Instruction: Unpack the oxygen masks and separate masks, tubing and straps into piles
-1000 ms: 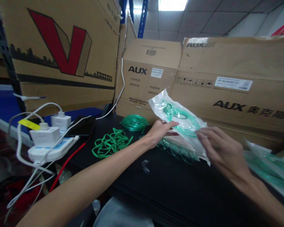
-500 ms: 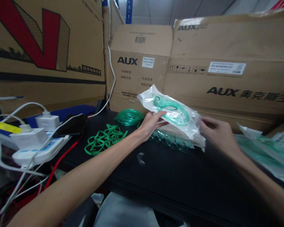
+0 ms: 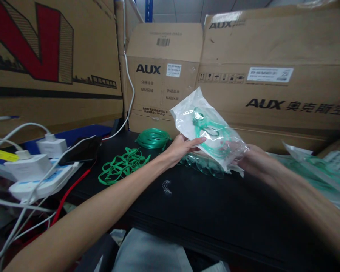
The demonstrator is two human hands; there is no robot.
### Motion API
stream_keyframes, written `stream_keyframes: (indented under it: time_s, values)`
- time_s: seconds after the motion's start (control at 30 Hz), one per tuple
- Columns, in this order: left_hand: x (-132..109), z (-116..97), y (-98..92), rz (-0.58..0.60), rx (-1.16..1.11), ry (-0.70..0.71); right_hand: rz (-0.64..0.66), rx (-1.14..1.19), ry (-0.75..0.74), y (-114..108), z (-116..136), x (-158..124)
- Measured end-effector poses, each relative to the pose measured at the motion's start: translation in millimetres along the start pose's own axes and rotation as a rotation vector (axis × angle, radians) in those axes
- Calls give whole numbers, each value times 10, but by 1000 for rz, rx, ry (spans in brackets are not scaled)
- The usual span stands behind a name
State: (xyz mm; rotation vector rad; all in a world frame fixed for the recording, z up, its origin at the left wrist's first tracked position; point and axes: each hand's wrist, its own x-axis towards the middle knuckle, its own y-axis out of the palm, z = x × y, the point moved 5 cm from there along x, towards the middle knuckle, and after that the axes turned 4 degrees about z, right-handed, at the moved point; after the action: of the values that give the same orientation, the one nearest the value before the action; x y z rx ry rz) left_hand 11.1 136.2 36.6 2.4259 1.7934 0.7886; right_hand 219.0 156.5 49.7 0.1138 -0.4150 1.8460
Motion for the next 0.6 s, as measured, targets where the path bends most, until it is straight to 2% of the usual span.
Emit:
stream_keyframes:
  time_s: [0.17,0.3,0.47,0.6]
  values:
    - [14,38,-31,-8,32,5,6,163,123,20,37,-44]
    - [27,56,-71,-11,52,24,-16,204,119,9,81,-67]
    - [28,31,-125,-51,194,37,0,205,126,15,68,-75]
    - [29,6,-135,-121,113,-18,6,204,109,-19,90,-44]
